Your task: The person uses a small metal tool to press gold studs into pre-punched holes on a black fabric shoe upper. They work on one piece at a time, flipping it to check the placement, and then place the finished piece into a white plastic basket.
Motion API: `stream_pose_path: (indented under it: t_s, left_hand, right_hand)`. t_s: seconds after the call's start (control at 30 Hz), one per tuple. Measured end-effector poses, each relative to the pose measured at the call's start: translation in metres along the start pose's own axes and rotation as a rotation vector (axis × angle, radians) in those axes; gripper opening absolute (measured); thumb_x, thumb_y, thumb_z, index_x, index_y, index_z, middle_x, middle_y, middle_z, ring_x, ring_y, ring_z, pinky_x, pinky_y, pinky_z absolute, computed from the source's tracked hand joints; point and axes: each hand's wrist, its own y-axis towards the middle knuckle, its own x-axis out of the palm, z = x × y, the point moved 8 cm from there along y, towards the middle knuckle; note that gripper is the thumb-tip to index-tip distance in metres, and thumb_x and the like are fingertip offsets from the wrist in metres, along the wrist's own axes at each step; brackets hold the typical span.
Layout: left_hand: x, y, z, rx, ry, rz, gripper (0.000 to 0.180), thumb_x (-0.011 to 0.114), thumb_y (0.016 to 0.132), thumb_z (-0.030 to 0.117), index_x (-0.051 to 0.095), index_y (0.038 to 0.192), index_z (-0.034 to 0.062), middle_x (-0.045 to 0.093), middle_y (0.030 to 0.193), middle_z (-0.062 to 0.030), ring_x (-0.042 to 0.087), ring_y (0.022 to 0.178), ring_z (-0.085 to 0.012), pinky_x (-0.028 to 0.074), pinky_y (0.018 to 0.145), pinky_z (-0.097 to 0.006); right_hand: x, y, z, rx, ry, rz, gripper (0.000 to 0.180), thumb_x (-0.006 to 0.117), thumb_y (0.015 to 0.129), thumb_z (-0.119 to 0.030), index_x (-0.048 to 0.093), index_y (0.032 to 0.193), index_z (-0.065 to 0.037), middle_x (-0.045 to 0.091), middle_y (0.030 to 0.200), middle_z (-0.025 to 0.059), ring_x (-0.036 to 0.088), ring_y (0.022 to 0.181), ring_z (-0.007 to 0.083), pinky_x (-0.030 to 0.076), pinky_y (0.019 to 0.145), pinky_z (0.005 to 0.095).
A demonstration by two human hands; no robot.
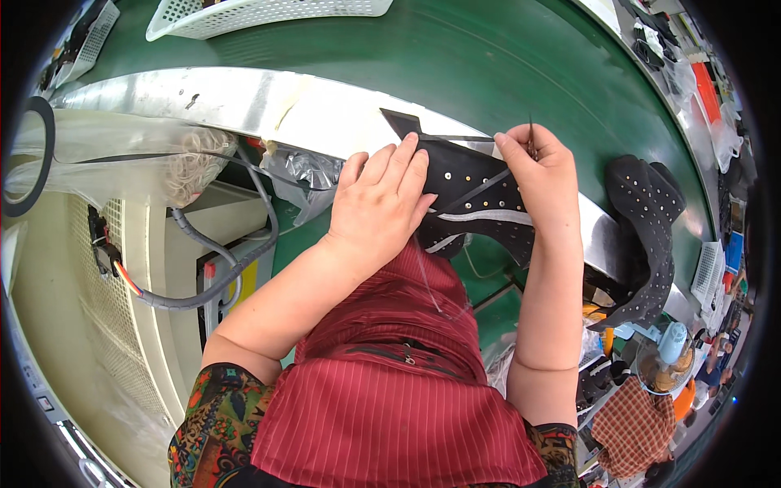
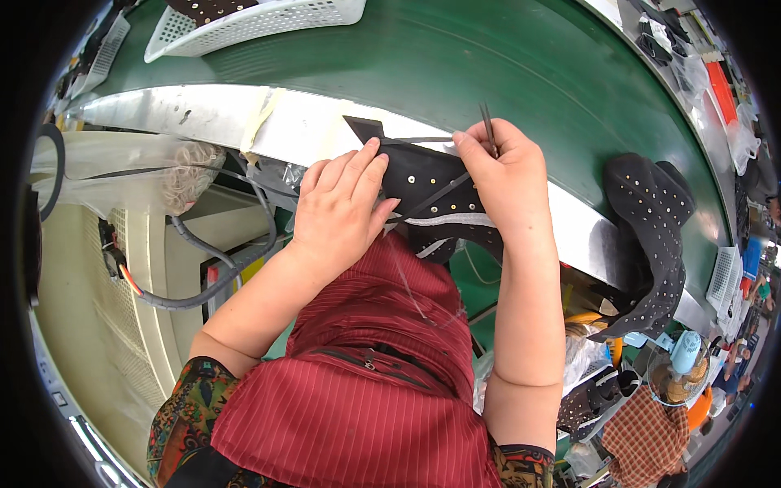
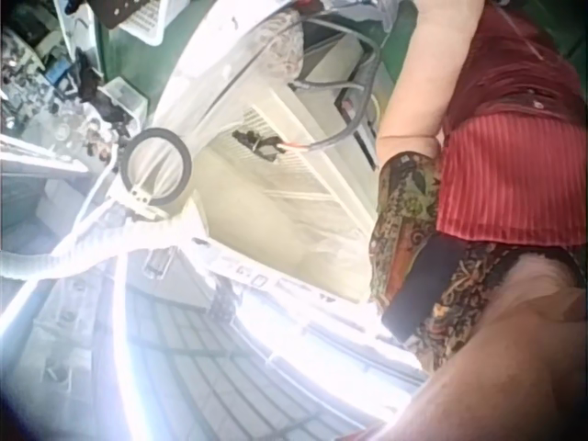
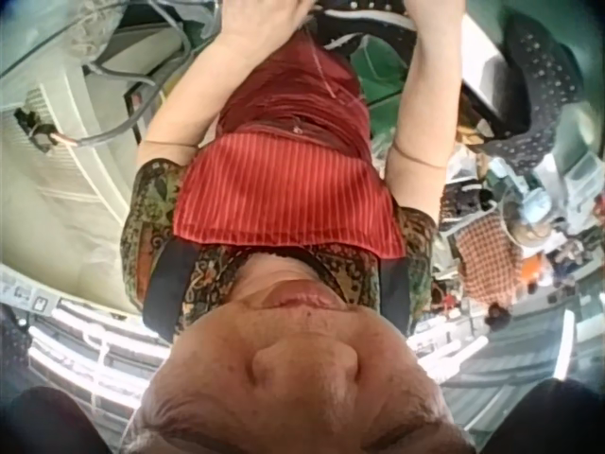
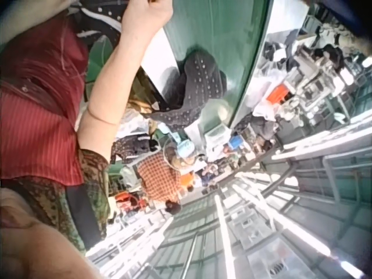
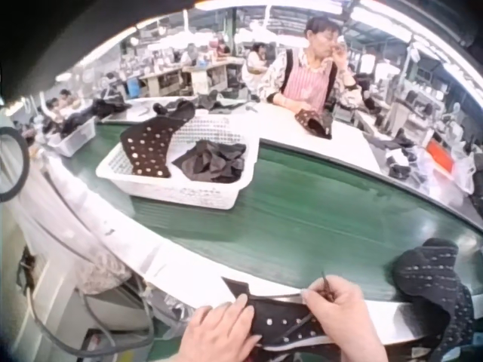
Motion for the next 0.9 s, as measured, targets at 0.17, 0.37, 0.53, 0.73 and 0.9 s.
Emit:
stream_pose_path:
  t_s: [0.17, 0.37, 0.53, 0.73, 0.9]
  left_hand:
    - [0.0, 0.002, -0.003, -0.018, -0.039, -0.002, 0.057, 0.071, 0.071, 0.027, 0.051, 0.118, 0.001, 0.052, 0.125, -0.0126, 0.052, 0.104, -0.0244, 0.037, 0.09, -0.038]
    - [0.001, 0.009, -0.001, -0.046, 0.008, 0.003, 0.065, 0.071, 0.07, 0.031, 0.049, 0.123, -0.0001, 0.053, 0.121, -0.0114, 0.052, 0.101, -0.0228, 0.037, 0.09, -0.038]
    - [0.005, 0.008, 0.0, -0.029, 0.04, 0.009, 0.066, 0.071, 0.07, 0.032, 0.05, 0.124, 0.0003, 0.051, 0.119, -0.0098, 0.05, 0.102, -0.0214, 0.036, 0.091, -0.038]
    - [0.005, 0.009, 0.002, -0.023, 0.074, -0.006, 0.065, 0.071, 0.07, 0.032, 0.051, 0.124, 0.0013, 0.051, 0.119, -0.009, 0.049, 0.103, -0.0209, 0.036, 0.091, -0.037]
    - [0.005, 0.01, 0.002, -0.014, 0.078, -0.013, 0.064, 0.071, 0.07, 0.032, 0.052, 0.123, 0.0005, 0.052, 0.118, -0.0088, 0.049, 0.103, -0.0209, 0.036, 0.091, -0.037]
  right_hand:
    - [0.004, 0.006, -0.021, -0.045, -0.002, 0.025, 0.018, 0.065, 0.081, -0.016, 0.059, 0.077, 0.001, 0.052, 0.063, -0.002, 0.043, 0.057, 0.0052, 0.036, 0.052, 0.0239]
    - [-0.004, 0.004, -0.001, 0.029, -0.187, 0.013, 0.019, 0.064, 0.08, -0.016, 0.058, 0.076, 0.002, 0.051, 0.06, 0.0007, 0.043, 0.057, 0.0076, 0.037, 0.053, 0.0256]
    - [-0.004, -0.004, 0.009, 0.068, -0.247, 0.009, 0.021, 0.064, 0.08, -0.018, 0.058, 0.077, 0.003, 0.051, 0.06, 0.0045, 0.045, 0.056, 0.0108, 0.039, 0.054, 0.0282]
    - [-0.003, -0.004, 0.016, 0.044, -0.309, -0.007, 0.024, 0.064, 0.079, -0.019, 0.057, 0.077, 0.003, 0.053, 0.06, 0.0098, 0.047, 0.055, 0.0161, 0.04, 0.055, 0.0313]
    - [-0.001, -0.005, 0.019, 0.001, -0.342, -0.007, 0.02, 0.065, 0.079, -0.014, 0.055, 0.073, 0.003, 0.048, 0.06, 0.0006, 0.041, 0.059, 0.0077, 0.036, 0.053, 0.0256]
